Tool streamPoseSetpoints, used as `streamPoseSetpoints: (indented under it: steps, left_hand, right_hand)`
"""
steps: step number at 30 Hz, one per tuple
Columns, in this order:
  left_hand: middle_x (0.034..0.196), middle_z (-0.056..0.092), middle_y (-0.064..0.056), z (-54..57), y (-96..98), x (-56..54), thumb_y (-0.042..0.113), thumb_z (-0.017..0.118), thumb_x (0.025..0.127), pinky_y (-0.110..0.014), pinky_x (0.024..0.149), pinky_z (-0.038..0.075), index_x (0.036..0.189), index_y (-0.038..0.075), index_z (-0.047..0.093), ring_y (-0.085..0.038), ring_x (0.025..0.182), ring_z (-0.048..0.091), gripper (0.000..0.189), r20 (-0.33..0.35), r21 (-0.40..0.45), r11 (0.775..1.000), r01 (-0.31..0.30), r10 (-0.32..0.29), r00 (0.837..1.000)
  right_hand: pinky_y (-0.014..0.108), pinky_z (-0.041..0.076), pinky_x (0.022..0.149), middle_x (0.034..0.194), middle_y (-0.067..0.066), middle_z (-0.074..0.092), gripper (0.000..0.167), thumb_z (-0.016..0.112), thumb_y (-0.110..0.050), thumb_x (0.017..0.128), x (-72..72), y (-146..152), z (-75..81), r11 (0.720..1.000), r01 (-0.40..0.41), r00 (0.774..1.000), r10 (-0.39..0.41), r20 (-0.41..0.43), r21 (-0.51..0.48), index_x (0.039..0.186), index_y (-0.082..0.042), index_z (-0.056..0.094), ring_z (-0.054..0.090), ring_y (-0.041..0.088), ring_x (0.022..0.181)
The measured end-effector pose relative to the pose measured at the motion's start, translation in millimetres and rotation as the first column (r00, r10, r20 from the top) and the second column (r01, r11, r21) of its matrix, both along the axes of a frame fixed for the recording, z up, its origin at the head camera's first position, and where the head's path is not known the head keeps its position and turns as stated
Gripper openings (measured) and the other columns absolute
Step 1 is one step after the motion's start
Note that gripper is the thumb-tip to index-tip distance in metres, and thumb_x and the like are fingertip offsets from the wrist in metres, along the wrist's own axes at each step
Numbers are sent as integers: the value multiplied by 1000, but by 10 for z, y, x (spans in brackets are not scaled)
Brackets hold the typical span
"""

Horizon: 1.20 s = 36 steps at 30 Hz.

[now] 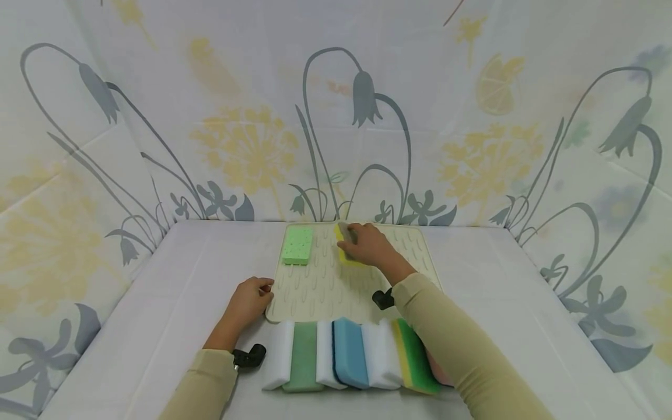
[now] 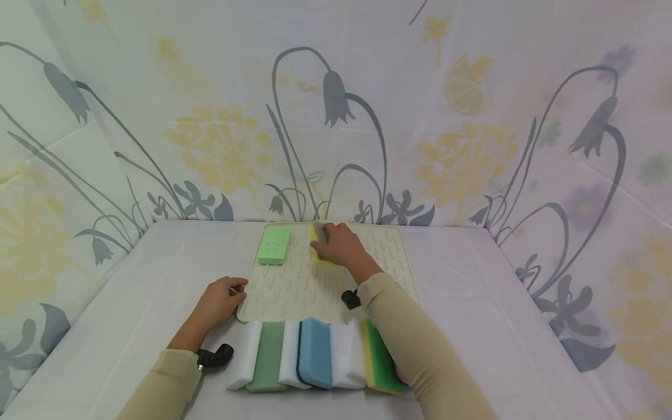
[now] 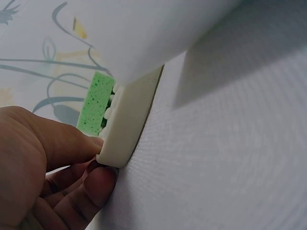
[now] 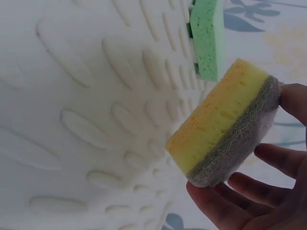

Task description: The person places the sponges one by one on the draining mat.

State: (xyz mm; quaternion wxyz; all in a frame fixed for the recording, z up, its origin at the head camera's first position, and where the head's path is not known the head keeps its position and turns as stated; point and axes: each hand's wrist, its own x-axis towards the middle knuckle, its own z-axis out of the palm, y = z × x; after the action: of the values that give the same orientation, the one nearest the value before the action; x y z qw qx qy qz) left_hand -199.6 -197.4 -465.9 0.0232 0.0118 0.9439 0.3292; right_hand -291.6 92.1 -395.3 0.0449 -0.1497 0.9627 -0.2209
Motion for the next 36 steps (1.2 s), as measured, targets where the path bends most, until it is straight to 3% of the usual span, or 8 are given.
streamPoseSetpoints:
  steps: [16,28,36]
  left_hand:
    - [102,65,-12,15,-7,-22,9,59,90,-36,78,52,124,-3,63,-23,94,63,36,3,8,1000,-18,18,1000]
    - [102,65,-11,4,-1,-14,8,60,90,-35,76,52,124,-3,63,-22,93,63,36,18,16,1000,-26,26,1000]
    - [99,65,-10,-3,16,-9,7,61,89,-35,76,52,123,-3,64,-21,91,63,35,7,14,999,-34,34,999]
  right_hand:
    - [47,48,89,133,21,50,68,50,-52,95,-129,-230,-67,997,75,996,-74,53,-23,147,-10,40,55,32,109]
    - [49,42,103,139,24,47,68,46,-53,97,-199,-321,-202,996,87,995,-87,53,7,146,-6,40,48,36,125]
    - [48,43,101,138,23,48,67,46,-53,97,-255,-383,-275,995,101,993,-101,54,4,145,-7,41,50,35,122]
